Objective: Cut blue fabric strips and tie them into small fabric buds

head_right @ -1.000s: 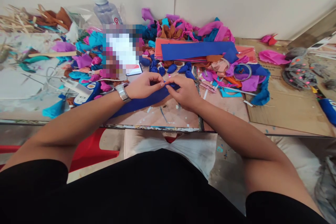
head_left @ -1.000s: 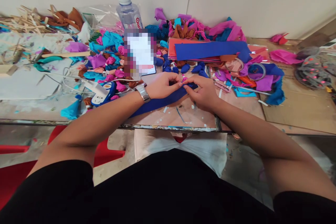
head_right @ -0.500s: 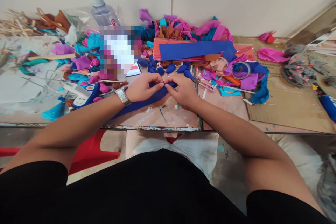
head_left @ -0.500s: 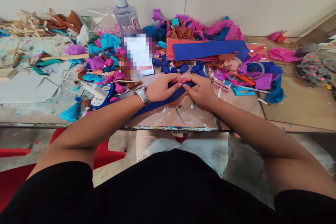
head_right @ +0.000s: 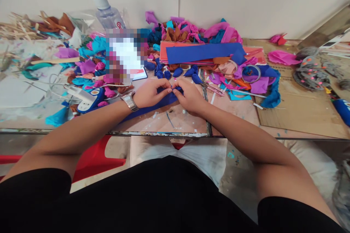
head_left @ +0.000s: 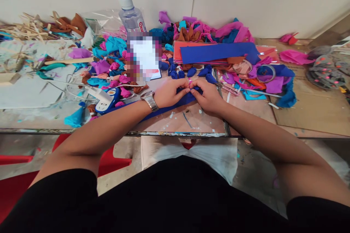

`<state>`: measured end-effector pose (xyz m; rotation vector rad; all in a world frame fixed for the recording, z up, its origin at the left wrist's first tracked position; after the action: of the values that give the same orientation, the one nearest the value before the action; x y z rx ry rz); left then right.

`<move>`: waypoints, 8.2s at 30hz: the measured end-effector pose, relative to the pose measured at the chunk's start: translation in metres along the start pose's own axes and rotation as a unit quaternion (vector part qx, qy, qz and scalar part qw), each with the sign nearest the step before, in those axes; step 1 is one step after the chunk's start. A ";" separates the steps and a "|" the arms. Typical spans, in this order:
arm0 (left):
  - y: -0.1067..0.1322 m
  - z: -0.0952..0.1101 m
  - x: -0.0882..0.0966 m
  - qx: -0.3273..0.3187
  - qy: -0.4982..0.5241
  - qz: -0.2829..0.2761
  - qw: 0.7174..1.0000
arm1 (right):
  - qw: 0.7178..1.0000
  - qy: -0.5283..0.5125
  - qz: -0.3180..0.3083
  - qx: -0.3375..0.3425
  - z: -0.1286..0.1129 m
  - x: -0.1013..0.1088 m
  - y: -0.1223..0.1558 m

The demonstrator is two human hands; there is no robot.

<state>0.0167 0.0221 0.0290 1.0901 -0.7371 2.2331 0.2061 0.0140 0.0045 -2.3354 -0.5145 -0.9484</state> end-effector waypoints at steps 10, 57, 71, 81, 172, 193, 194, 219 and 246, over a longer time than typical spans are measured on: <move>0.000 0.001 0.000 -0.005 -0.003 -0.012 1.000 | 1.000 0.009 0.006 0.009 -0.002 0.004 0.001; 0.004 0.006 -0.006 0.009 -0.048 -0.014 0.999 | 1.000 -0.006 0.026 0.007 -0.011 0.010 0.000; 0.004 0.002 -0.008 0.010 -0.091 -0.009 0.996 | 0.996 0.032 0.038 0.072 -0.008 0.015 0.000; 0.002 0.001 -0.005 -0.004 -0.083 -0.019 0.996 | 0.996 0.054 0.023 0.069 -0.009 0.015 0.001; 0.001 -0.005 -0.010 -0.072 -0.197 -0.039 0.977 | 0.998 0.060 -0.007 0.035 -0.010 0.006 -0.002; 0.001 -0.004 -0.004 0.038 -0.145 -0.004 0.989 | 0.999 0.028 0.026 -0.010 0.001 0.010 -0.001; 0.001 -0.004 -0.003 0.044 -0.141 -0.005 0.989 | 0.999 0.030 0.026 -0.016 0.001 0.010 -0.001; -0.001 -0.008 0.004 0.068 -0.107 -0.013 0.992 | 0.999 0.028 0.002 -0.035 0.005 0.008 -0.001; -0.004 -0.013 0.004 0.077 0.019 -0.036 0.996 | 1.000 -0.006 0.002 -0.010 -0.001 0.013 0.000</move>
<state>0.0101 0.0344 0.0267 1.1242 -0.5068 2.2726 0.2139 0.0154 0.0144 -2.3595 -0.5075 -0.9421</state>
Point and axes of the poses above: each hand's wrist, its own y-axis away from the middle knuckle, its own x-axis out of the back of the hand, z = x × y, the point moved 4 cm from there along -y, towards the middle knuckle, and after that the axes turned 8 degrees about -z, right-handed, at the moved point
